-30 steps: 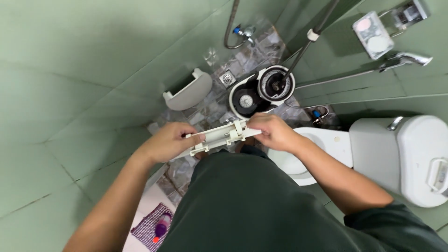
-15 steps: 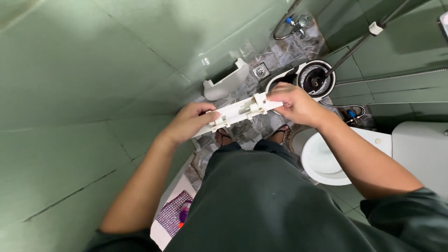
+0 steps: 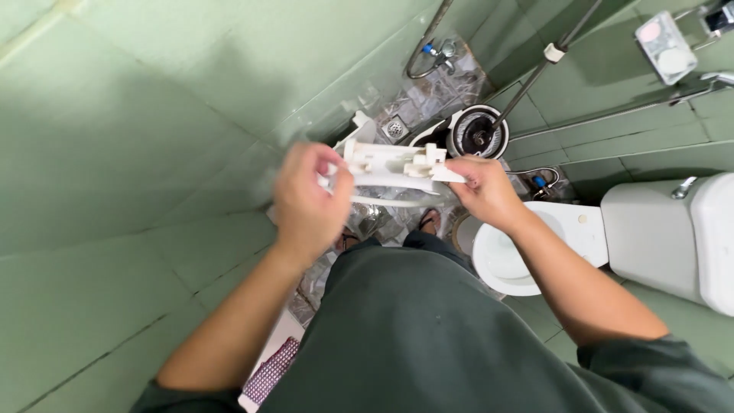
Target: The person is assembling and installing a new white plastic toilet seat onto a toilet bowl.
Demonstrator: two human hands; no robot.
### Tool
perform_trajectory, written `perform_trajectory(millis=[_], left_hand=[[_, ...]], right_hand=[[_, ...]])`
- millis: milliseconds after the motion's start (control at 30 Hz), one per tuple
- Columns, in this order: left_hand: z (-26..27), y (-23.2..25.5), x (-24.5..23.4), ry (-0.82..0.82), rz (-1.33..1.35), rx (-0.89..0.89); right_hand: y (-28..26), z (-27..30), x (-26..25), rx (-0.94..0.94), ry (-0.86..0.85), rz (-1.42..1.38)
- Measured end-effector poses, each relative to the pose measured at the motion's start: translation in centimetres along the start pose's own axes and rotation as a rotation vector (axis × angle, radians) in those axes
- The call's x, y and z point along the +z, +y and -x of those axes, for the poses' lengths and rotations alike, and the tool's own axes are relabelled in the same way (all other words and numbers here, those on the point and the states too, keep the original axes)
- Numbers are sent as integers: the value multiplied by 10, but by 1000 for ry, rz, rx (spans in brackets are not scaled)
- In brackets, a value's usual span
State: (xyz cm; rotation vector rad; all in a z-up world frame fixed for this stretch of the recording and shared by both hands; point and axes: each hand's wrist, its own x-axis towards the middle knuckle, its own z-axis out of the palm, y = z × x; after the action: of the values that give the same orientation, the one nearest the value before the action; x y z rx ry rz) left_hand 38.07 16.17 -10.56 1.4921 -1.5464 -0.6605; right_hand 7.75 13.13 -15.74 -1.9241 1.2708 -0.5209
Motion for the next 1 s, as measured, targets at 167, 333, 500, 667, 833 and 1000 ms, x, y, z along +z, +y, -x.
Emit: perform_trajectory(millis=[167,333,500,667,833,1000], left_hand=[[24,38,91,-328,224,-290],[18,50,188,-305,122,17],[-10,91,239,-270,319,-411],[-20,82,250,-293,327,-567],[-20,59,234,-414,677,-473],[-31,67,206,-722,677,-359]], right_hand=[[23,33,1,222,255,-158],[29,38,-10,253,415,-281],[31,36,-26,218,368,-553],[33,53,-63,59,217,-490],[88,60,-112,-266,159,-316],[81,39,-210,-220,392,177]])
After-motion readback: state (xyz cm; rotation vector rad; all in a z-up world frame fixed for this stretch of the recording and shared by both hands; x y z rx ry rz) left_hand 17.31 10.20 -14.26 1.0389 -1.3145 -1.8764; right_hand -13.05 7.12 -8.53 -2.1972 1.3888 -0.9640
